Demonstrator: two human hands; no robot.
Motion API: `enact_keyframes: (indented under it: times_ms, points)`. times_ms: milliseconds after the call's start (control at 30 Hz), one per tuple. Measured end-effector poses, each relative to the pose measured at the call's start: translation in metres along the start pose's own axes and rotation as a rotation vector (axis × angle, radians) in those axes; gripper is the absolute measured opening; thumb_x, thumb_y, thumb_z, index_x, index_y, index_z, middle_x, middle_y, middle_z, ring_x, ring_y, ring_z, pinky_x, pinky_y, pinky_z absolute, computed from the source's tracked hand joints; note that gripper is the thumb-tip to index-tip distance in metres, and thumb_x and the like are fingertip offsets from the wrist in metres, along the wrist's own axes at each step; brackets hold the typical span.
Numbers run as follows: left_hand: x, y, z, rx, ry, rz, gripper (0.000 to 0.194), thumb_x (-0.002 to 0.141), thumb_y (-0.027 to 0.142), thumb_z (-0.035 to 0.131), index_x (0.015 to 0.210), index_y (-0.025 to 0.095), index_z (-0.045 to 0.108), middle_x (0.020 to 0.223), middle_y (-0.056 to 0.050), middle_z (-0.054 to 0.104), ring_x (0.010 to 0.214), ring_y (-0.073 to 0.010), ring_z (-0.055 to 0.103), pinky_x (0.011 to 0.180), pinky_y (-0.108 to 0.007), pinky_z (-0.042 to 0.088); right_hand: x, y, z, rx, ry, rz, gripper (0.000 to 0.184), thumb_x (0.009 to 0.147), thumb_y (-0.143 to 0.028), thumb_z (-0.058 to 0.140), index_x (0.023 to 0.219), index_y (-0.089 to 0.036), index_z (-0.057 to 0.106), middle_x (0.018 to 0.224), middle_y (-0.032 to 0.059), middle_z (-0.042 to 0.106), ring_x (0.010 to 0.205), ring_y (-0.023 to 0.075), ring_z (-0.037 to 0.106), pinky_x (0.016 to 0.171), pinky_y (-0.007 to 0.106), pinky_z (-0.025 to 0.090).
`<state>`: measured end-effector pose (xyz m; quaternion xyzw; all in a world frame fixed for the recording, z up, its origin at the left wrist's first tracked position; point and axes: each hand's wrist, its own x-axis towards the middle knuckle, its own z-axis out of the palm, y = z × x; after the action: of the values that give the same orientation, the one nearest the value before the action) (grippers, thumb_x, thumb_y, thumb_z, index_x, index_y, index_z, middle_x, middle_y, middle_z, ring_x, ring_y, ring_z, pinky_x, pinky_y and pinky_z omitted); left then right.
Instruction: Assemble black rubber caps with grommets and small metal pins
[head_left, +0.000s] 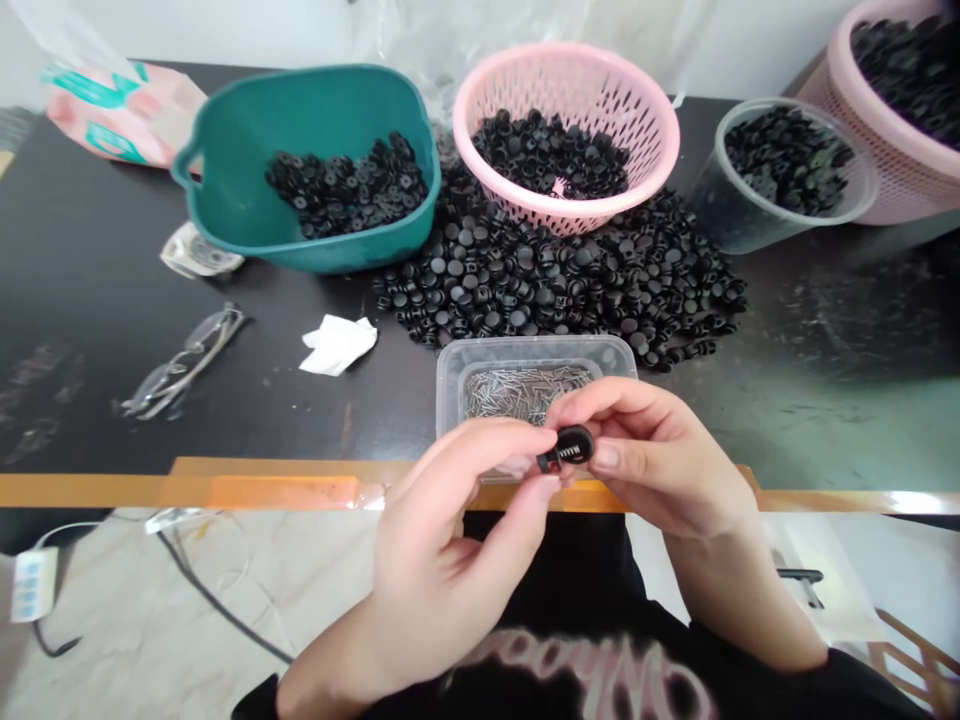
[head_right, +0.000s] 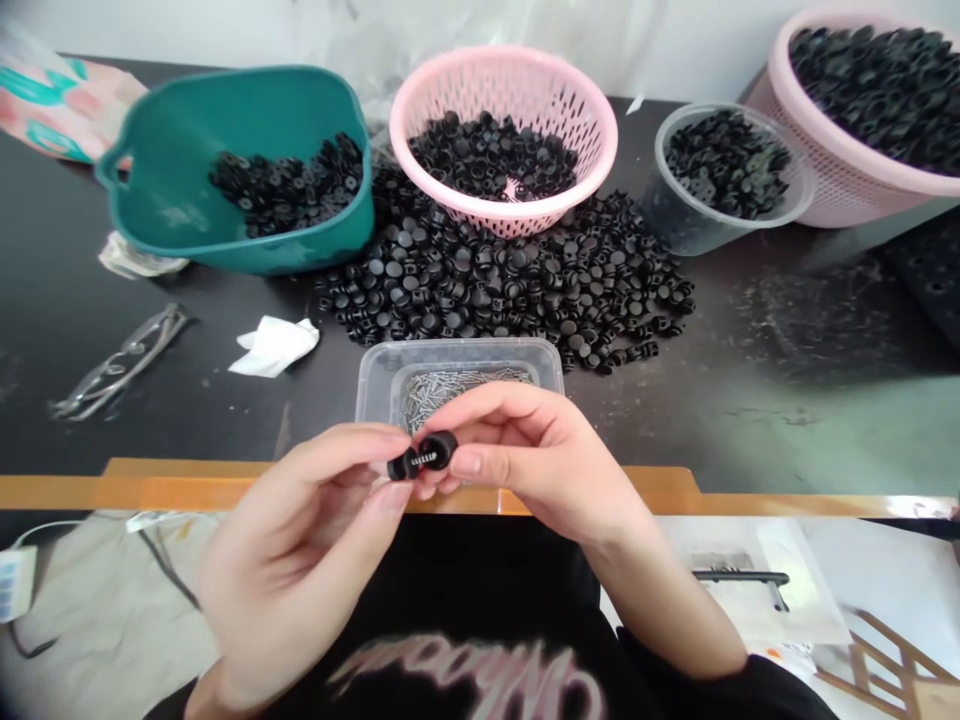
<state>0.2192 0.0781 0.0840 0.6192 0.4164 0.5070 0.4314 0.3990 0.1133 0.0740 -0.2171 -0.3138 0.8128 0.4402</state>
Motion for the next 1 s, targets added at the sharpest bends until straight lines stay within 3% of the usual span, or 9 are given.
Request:
enact_keyframes:
  times_ms: [300, 800, 1000]
  points:
    - [0.000, 0.002, 0.001, 0.197, 0.000, 0.123, 0.031, 0.090, -0.002, 0.061, 0.116, 0.015, 0.065, 0.102, -0.001, 0.068, 0.095, -0.0058, 0.065, 0.089, -0.013, 0.056, -0.005, -0.003, 0.000, -0.136, 0.045, -0.050, 0.020, 0.089, -0.013, 0.079, 0.104, -0.025, 0.081, 0.092, 0.0008, 0.079, 0.085, 0.0109, 0.076, 0.084, 0.023, 0.066]
    - [-0.001, 0.004, 0.002, 0.472, -0.015, 0.166, 0.023, 0.093, 0.000, 0.062, 0.113, 0.012, 0.063, 0.105, 0.000, 0.067, 0.093, -0.0026, 0.062, 0.095, -0.008, 0.050, -0.009, -0.003, 0.003, -0.248, 0.168, -0.009, 0.022, 0.086, -0.012, 0.082, 0.101, -0.027, 0.083, 0.094, -0.0016, 0.082, 0.086, 0.0097, 0.078, 0.083, 0.016, 0.065]
    - [0.000, -0.001, 0.000, 0.624, -0.050, 0.229, 0.023, 0.098, 0.012, 0.063, 0.119, 0.019, 0.065, 0.105, -0.001, 0.064, 0.095, -0.0123, 0.063, 0.089, -0.027, 0.056, -0.008, 0.006, 0.004, -0.192, 0.145, 0.052, 0.028, 0.086, -0.015, 0.082, 0.110, -0.028, 0.080, 0.103, -0.0010, 0.082, 0.095, 0.0139, 0.079, 0.086, 0.023, 0.066]
